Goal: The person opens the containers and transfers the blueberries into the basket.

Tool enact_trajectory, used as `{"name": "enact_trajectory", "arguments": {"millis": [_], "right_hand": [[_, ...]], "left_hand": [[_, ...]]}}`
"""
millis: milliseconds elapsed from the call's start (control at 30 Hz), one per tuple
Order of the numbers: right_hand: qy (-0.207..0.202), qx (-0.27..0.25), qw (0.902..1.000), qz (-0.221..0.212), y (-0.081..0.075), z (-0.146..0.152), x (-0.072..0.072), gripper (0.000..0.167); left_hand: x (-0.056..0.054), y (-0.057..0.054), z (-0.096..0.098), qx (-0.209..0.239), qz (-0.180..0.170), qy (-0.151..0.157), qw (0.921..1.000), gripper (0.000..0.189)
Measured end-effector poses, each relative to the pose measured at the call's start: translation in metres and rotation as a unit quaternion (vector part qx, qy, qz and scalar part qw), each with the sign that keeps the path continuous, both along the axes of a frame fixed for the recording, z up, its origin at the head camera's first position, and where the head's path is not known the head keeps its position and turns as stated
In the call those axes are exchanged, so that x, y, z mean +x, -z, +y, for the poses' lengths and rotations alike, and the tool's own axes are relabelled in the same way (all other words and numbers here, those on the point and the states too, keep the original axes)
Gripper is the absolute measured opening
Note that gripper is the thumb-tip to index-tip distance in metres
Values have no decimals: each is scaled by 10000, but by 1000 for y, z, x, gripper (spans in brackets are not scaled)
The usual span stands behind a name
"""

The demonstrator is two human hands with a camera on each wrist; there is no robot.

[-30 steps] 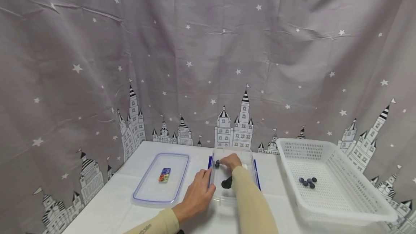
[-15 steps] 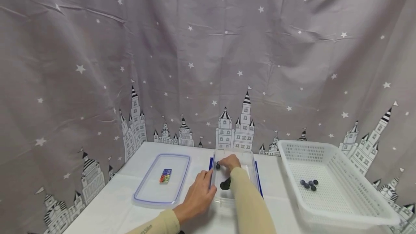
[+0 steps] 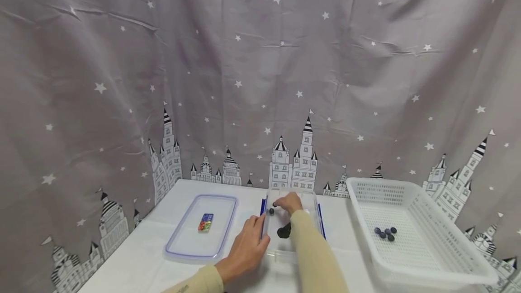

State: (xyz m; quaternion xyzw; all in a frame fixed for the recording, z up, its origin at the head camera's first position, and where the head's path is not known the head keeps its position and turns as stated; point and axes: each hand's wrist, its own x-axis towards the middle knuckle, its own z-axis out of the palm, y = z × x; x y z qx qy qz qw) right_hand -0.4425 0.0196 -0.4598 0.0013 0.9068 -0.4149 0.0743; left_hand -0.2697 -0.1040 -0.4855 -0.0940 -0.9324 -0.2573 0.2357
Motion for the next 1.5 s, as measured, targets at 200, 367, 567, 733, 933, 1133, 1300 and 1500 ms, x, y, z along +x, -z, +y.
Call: {"name": "enact_trajectory", "arguments": {"millis": [200, 367, 567, 733, 933, 1133, 1300, 1500], "right_hand": [[10, 17, 10000, -56, -13, 9, -2, 35], [-156, -53, 9999, -4, -22, 17, 1, 33], [-415, -277, 9987, 122, -35, 29, 0, 31], [-587, -254, 9978, 165, -48, 40, 1, 21], [-863, -179, 9959, 218, -64, 57, 7, 27], [-1024, -41, 9943, 287, -80, 75, 11, 35], [-1123, -91, 9932, 307, -91, 88, 9, 39], [-1307, -126, 9902, 465, -104, 106, 10, 36]], "left_hand": [[-2, -2, 0, 54, -228, -40, 9997, 60], [-2, -2, 1, 69, -310, -30, 9995, 60], [-1, -3, 1, 102, -333, -34, 9994, 59], [0, -3, 1, 103, -225, -65, 9997, 59], [1, -4, 0, 144, -146, -41, 9998, 58], [1, -3, -1, 173, -185, -15, 9997, 59], [1, -2, -2, 188, -138, -11, 9997, 59], [2, -3, -1, 218, -86, 9, 9997, 59]]}}
